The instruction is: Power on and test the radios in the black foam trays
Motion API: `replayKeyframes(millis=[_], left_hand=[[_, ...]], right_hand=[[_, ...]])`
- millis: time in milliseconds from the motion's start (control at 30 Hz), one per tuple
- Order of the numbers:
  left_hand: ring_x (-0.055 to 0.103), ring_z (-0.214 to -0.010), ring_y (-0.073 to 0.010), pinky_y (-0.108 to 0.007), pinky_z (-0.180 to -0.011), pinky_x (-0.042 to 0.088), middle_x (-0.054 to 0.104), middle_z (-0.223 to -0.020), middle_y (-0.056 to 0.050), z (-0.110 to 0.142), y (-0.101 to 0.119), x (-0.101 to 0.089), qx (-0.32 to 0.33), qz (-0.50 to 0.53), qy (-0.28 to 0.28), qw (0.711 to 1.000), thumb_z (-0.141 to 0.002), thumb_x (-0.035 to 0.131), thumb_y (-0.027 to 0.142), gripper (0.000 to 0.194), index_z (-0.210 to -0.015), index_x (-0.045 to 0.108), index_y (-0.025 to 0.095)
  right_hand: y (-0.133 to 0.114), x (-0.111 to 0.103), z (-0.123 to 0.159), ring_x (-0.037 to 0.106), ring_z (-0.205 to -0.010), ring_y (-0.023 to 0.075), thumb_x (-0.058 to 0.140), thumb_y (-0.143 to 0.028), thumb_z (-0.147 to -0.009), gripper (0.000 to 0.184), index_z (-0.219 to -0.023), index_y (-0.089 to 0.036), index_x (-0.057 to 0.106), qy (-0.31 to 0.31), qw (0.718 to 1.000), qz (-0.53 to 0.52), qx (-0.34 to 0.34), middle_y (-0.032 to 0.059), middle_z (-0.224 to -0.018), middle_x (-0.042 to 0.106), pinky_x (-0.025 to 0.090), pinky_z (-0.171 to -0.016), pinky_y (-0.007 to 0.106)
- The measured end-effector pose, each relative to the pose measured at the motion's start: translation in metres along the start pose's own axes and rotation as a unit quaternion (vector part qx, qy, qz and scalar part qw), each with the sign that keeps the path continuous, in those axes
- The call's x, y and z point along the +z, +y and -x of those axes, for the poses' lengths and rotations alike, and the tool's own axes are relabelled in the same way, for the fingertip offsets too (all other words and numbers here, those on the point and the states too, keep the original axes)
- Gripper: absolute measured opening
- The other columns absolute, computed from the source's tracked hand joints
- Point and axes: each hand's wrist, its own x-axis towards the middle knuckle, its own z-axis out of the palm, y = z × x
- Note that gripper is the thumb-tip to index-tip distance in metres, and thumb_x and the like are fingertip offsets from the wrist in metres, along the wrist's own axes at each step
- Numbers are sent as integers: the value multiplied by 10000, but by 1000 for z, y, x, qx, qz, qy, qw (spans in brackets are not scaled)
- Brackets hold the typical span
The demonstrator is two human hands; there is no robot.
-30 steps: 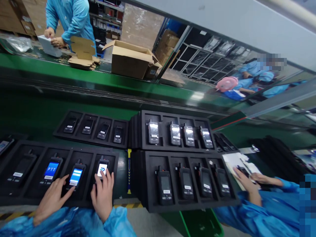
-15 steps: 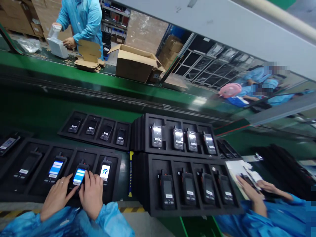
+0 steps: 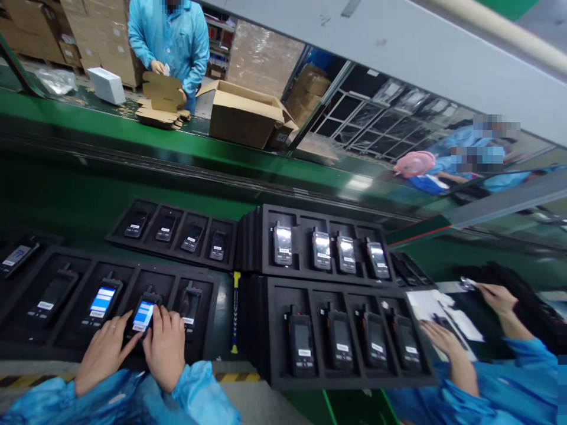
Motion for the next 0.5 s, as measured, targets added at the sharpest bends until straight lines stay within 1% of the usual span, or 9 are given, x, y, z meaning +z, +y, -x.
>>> replayKeyframes(millis=[100,267,333,400,500], left_hand=[[594,-1047,-309,-424,-854,495,657,-1145,-157,-1,2,-4,-16,13,-27,999,-981,424,453,565,-1350,540,40],[582,-1087,-322,-452,-898,486,640,-1205,-184,-1,4,-9,-29,32,-47,998,-979,396,454,593,-1374,520,29],[576,-1099,-324,-455,-906,482,638,-1213,-183,-1,3,-9,-31,42,-52,997,-972,407,458,599,-1378,517,31],[572,-1108,-323,-455,-913,479,635,-1223,-180,-1,3,-8,-32,50,-52,997,-965,420,471,611,-1380,514,32],[575,-1109,-325,-459,-916,477,635,-1226,-185,0,3,-6,-31,48,-42,997,-967,401,496,631,-1373,513,27]], right_hand=[[-1,0,-1,549,-1052,314,595,-69,-830,585,-1406,-129,508,-4,1000,3,1,136,-1315,595,566,-912,521],[-5,0,-5,557,-1013,349,656,-96,-828,561,-1373,-175,552,-10,999,33,1,150,-1264,607,586,-832,561],[-6,-2,-6,556,-1023,346,644,-82,-829,552,-1368,-154,548,-10,1000,19,18,151,-1255,607,581,-857,563],[-6,-5,-6,553,-1039,336,611,-62,-834,557,-1381,-106,517,-10,1000,-5,29,159,-1250,605,573,-892,555],[-5,-8,-5,549,-1041,329,547,-29,-836,555,-1387,-69,489,-11,999,-23,21,163,-1241,607,568,-901,553]])
